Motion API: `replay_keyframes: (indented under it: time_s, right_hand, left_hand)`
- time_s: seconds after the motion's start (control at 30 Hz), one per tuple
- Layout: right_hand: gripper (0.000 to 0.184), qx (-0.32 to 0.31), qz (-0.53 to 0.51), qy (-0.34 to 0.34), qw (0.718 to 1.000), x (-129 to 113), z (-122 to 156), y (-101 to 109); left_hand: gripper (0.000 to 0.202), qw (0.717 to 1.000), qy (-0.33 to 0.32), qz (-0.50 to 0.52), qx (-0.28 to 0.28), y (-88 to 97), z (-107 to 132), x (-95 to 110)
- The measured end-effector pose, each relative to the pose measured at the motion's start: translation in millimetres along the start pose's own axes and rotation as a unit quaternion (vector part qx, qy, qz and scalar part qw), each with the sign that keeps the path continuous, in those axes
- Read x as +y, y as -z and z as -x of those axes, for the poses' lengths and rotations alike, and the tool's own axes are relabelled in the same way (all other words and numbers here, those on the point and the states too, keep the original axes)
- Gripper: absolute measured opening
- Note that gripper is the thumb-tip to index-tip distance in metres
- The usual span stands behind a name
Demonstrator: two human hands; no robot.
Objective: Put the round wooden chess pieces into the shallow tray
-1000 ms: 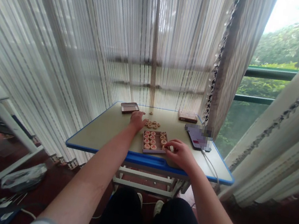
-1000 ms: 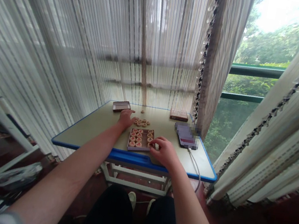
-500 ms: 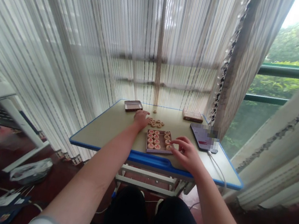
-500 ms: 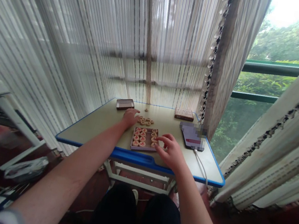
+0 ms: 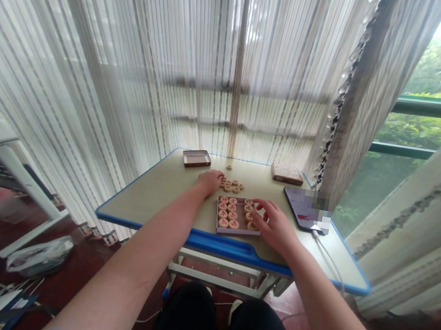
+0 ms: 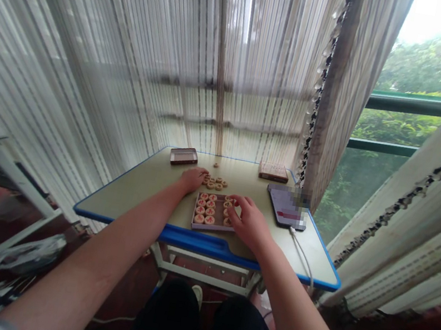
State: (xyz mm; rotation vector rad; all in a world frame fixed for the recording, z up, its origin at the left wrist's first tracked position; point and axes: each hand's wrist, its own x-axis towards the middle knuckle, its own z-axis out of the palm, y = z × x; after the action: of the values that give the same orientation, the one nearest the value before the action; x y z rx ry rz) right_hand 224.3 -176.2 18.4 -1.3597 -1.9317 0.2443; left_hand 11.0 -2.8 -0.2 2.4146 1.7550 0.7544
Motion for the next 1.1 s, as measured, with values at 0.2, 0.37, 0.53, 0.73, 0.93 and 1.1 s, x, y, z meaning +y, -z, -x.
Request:
replay_keyframes:
  time_s: [0.2, 0.37, 0.53, 0.73, 0.93, 1.1]
  right_hand:
    - [0.026, 0.032, 0.019, 0.011, 0.999, 16.0, -90.8, 0.5]
    - [0.025, 0.130, -0.092, -0.004, 0.987, 43.6, -121.4, -29.8]
    - [0.024, 0.018, -0.132, -0.044, 0.990, 63.9, -118.9, -50.5]
    - [0.026, -0.021, -0.103, -0.076, 0.992, 62.5, -120.0, -49.9]
    - [0.027, -0.006, -0.028, -0.042, 0.999, 61.9, -116.4, -49.6]
    - [0.027, 0.012, 0.015, -0.022, 1.000, 65.9, -117.4, -47.3]
  left_hand:
    - [0.033, 0.991, 0.036, 0.062, 0.110, -0.5, -13.7, -9.2]
    - [0.032, 0.991, -0.001, 0.073, 0.109, -3.8, -22.3, -11.9]
    - [0.029, 0.995, -0.018, 0.086, 0.043, -7.2, -22.5, -9.8]
    - [0.034, 0.992, -0.104, 0.063, -0.023, -3.8, -18.9, -7.1]
    - [0.030, 0.993, -0.106, 0.022, -0.047, -1.8, -17.4, 0.6]
    - [0.032, 0.992, -0.116, 0.022, -0.044, -2.7, -14.7, 4.7]
